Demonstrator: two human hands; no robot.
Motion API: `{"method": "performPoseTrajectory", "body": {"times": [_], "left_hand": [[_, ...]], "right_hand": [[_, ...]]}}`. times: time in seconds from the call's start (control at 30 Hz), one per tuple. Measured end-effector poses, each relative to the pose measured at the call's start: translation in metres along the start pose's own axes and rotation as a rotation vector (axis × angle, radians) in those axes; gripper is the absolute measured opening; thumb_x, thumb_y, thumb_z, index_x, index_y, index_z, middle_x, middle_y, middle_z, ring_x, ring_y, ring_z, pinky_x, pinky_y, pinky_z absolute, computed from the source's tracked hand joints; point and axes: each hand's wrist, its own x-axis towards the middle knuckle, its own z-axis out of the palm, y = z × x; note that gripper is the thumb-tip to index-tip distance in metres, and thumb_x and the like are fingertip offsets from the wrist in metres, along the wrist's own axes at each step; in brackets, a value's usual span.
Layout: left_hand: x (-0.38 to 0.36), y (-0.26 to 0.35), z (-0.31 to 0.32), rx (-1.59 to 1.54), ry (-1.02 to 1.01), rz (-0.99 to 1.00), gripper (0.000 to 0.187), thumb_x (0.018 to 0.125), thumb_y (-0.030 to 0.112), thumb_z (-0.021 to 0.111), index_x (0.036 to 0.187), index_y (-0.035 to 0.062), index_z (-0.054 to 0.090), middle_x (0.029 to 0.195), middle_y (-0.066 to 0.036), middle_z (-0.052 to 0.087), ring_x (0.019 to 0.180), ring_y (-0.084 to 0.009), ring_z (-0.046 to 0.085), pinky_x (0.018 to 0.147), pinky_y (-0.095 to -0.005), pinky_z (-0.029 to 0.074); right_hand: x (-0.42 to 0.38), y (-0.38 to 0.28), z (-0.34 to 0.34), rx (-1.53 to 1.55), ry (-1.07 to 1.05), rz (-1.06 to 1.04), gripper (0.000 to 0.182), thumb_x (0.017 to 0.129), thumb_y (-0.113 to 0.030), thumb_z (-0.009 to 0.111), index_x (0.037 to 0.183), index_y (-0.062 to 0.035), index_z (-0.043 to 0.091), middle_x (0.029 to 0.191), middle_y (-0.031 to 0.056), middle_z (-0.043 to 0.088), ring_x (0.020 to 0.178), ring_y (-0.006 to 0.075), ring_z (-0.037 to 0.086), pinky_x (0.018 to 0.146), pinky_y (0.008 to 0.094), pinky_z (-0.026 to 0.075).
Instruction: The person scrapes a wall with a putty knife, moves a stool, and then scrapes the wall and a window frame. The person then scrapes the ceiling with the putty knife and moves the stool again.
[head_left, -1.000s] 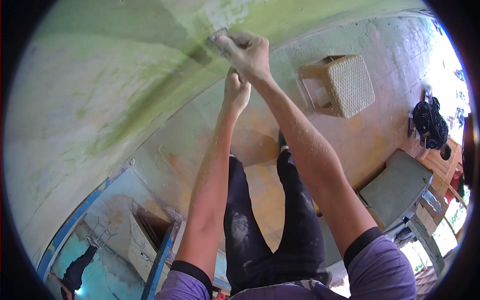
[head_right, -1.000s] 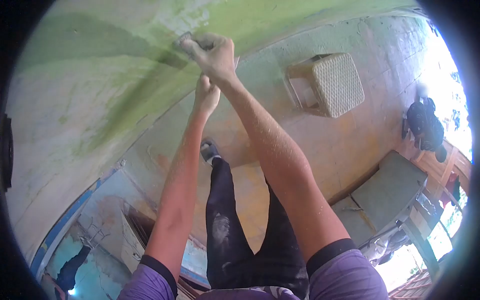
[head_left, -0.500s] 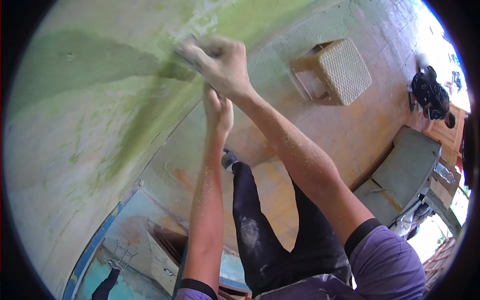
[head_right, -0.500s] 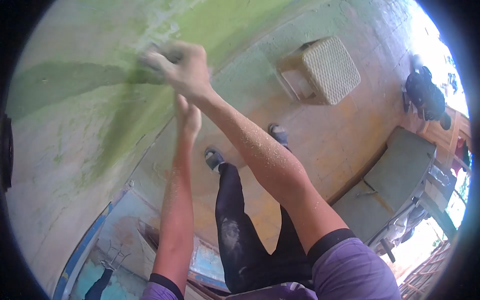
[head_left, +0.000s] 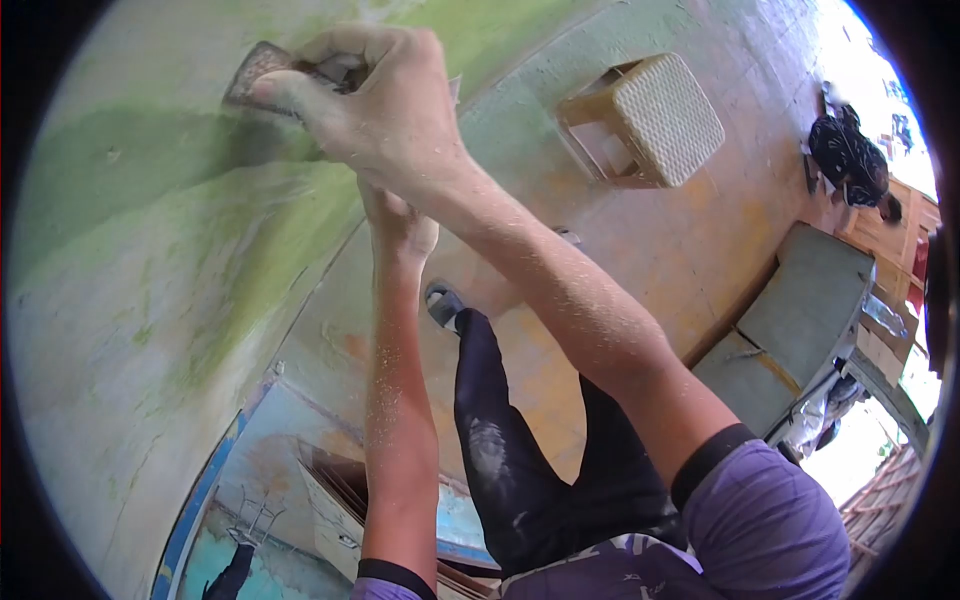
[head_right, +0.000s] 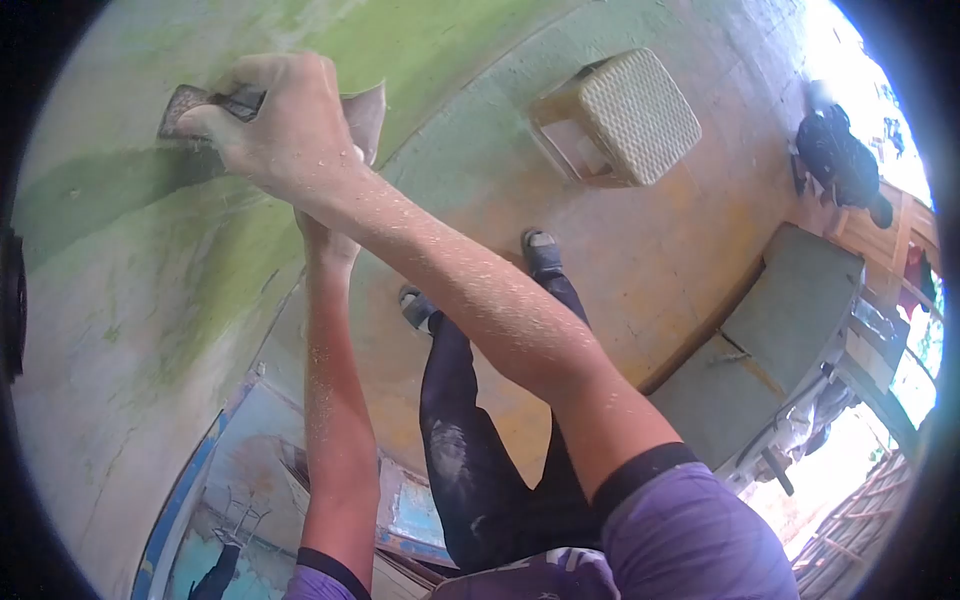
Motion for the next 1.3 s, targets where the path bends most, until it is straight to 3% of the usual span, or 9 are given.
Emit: {"method": "performPoseTrajectory", "body": {"times": [0.17, 0.47, 0.67, 0.77, 0.83, 1.03, 1.13, 1.2, 1.3], "left_hand": [[-0.005, -0.063, 0.01, 0.29, 0.058, 0.163, 0.052, 0.095, 0.022, 0.056, 0.135, -0.0076, 0.041, 0.13, -0.025, 0.052, 0.118, -0.0354, 0.054, 0.1, -0.0405, 0.04], [-0.009, 0.003, 0.0, 0.252, 0.09, 0.253, 0.035, 0.09, 0.014, 0.059, 0.116, -0.0084, 0.052, 0.113, -0.028, 0.059, 0.11, -0.0448, 0.055, 0.092, -0.0422, 0.043], [0.003, -0.07, 0.003, 0.468, 0.068, 0.191, 0.033, 0.089, 0.013, 0.061, 0.113, -0.0081, 0.053, 0.106, -0.027, 0.059, 0.103, -0.0429, 0.057, 0.089, -0.0442, 0.045], [0.01, -0.024, 0.007, 0.384, 0.117, 0.287, 0.033, 0.088, 0.014, 0.063, 0.11, -0.0082, 0.054, 0.106, -0.026, 0.06, 0.101, -0.0423, 0.058, 0.086, -0.0437, 0.045], [0.017, -0.005, 0.014, 0.204, 0.119, 0.32, 0.035, 0.088, 0.019, 0.066, 0.108, -0.0076, 0.055, 0.103, -0.025, 0.061, 0.097, -0.0407, 0.06, 0.083, -0.0426, 0.047], [0.009, -0.043, 0.017, 0.374, 0.099, 0.14, 0.03, 0.09, 0.021, 0.062, 0.102, -0.006, 0.056, 0.092, -0.023, 0.063, 0.086, -0.0358, 0.062, 0.075, -0.041, 0.048], [-0.018, -0.034, 0.012, 0.444, -0.025, -0.061, 0.027, 0.091, 0.022, 0.058, 0.094, -0.0049, 0.057, 0.083, -0.023, 0.063, 0.076, -0.0347, 0.062, 0.068, -0.0414, 0.047], [-0.059, 0.003, 0.018, 0.419, -0.063, -0.09, 0.025, 0.092, 0.022, 0.055, 0.088, -0.0028, 0.055, 0.07, -0.019, 0.061, 0.063, -0.0307, 0.059, 0.06, -0.0413, 0.044], [-0.127, 0.033, 0.035, 0.267, -0.177, -0.359, 0.028, 0.097, 0.026, 0.051, 0.085, 0.0006, 0.054, 0.061, -0.008, 0.05, 0.055, -0.0187, 0.048, 0.052, -0.0388, 0.04]], "right_hand": [[-0.01, 0.081, 0.0, 0.074, -0.049, 0.199, 0.025, 0.079, -0.026, 0.078, 0.083, -0.0023, 0.073, 0.06, 0.0032, 0.064, 0.056, 0.004, 0.054, 0.054, 0.024, 0.045], [0.002, 0.018, 0.004, 0.028, 0.052, -0.085, 0.028, 0.075, -0.024, 0.079, 0.082, 0.0026, 0.074, 0.073, 0.0155, 0.071, 0.063, 0.0166, 0.067, 0.062, 0.0316, 0.053], [-0.003, 0.108, 0.001, 0.138, 0.017, 0.196, 0.037, 0.078, -0.032, 0.078, 0.072, 0.0025, 0.069, 0.06, 0.0039, 0.063, 0.056, 0.0063, 0.056, 0.052, 0.0248, 0.044], [0.01, 0.053, -0.01, -0.052, -0.03, 0.059, 0.041, 0.076, -0.035, 0.077, 0.063, 0.0027, 0.068, 0.051, 0.0073, 0.057, 0.05, 0.0096, 0.053, 0.051, 0.0288, 0.044], [0.014, 0.017, -0.006, 0.193, -0.023, 0.059, 0.033, 0.082, -0.027, 0.075, 0.078, 0.0051, 0.069, 0.059, 0.0043, 0.06, 0.056, 0.0063, 0.049, 0.052, 0.0255, 0.04], [0.007, 0.089, -0.016, -0.037, -0.042, 0.262, 0.048, 0.077, -0.036, 0.077, 0.06, 0.0062, 0.06, 0.046, 0.0116, 0.048, 0.046, 0.0127, 0.043, 0.047, 0.034, 0.039], [-0.005, 0.085, -0.017, -0.086, 0.074, 0.213, 0.047, 0.083, -0.038, 0.073, 0.061, 0.0013, 0.06, 0.048, 0.0036, 0.051, 0.046, 0.0081, 0.039, 0.045, 0.0322, 0.036], [-0.023, 0.06, -0.037, -0.171, 0.086, 0.222, 0.052, 0.082, -0.039, 0.073, 0.058, 0.0039, 0.055, 0.05, 0.0194, 0.043, 0.046, 0.0247, 0.036, 0.048, 0.0415, 0.037], [-0.086, 0.047, -0.074, -0.191, 0.062, 0.175, 0.048, 0.088, -0.033, 0.07, 0.066, 0.0015, 0.044, 0.058, 0.02, 0.039, 0.054, 0.0272, 0.033, 0.052, 0.0421, 0.037]]}}
